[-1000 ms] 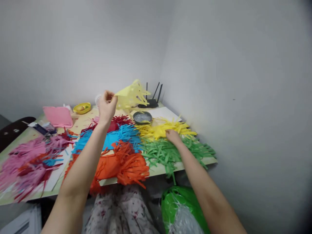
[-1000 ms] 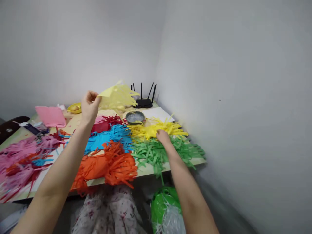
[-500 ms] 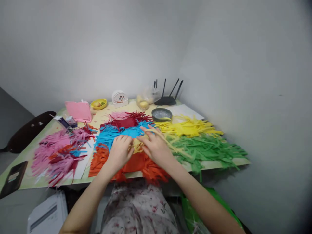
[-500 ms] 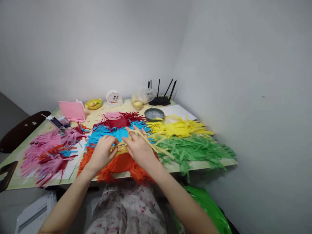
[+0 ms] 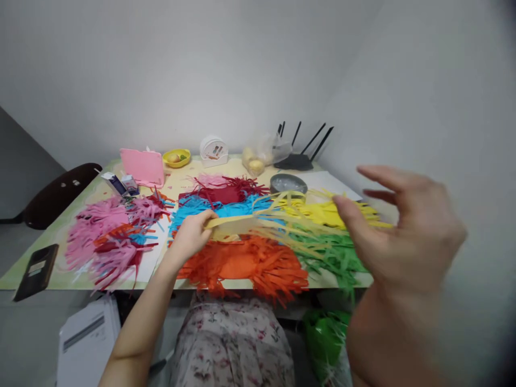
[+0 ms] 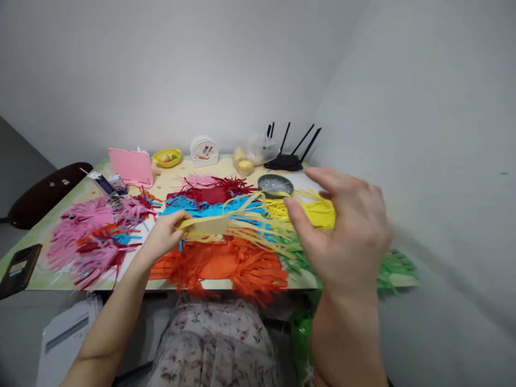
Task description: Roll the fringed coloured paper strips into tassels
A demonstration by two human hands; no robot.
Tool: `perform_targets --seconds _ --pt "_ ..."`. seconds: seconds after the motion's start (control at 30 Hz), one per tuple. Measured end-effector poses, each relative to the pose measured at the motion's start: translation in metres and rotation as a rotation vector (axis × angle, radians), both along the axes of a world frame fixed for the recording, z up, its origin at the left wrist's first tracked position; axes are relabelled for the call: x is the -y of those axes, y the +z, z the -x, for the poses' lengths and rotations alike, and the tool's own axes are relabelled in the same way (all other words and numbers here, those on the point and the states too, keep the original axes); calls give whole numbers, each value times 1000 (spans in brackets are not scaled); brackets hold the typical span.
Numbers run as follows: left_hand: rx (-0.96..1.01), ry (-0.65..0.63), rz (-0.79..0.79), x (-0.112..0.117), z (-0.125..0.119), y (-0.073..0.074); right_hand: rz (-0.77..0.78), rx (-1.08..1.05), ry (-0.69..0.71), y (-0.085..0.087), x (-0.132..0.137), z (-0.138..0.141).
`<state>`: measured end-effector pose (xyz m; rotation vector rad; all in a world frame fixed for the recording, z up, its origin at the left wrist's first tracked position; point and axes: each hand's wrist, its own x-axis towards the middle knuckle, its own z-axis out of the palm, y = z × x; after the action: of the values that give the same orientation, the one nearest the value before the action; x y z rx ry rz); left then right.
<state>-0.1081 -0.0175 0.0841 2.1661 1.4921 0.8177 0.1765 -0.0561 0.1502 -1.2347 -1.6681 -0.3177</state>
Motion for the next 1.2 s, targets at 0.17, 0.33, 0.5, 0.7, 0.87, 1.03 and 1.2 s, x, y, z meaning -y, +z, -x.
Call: perform_targets --seconds 0.17,0.33,0.5,0.7,0.87,1.03,1.2 --pt "-85 -67 -40 7 -10 12 235 331 577 -27 -20 41" --pt "19 -153 1 9 -5 13 488 194 654 -55 -47 40" --pt "390 -120 105 6 0 4 542 -107 680 -53 -38 27" --pt "648 -125 207 10 -3 -5 538 -384 838 -65 -36 29" --pt "680 -220 214 10 0 1 512 -391 890 -64 -40 24" --pt "572 -367 179 9 13 15 477 -243 925 -53 -44 19" --pt "575 -561 379 4 16 28 384 -12 894 -47 -43 20"
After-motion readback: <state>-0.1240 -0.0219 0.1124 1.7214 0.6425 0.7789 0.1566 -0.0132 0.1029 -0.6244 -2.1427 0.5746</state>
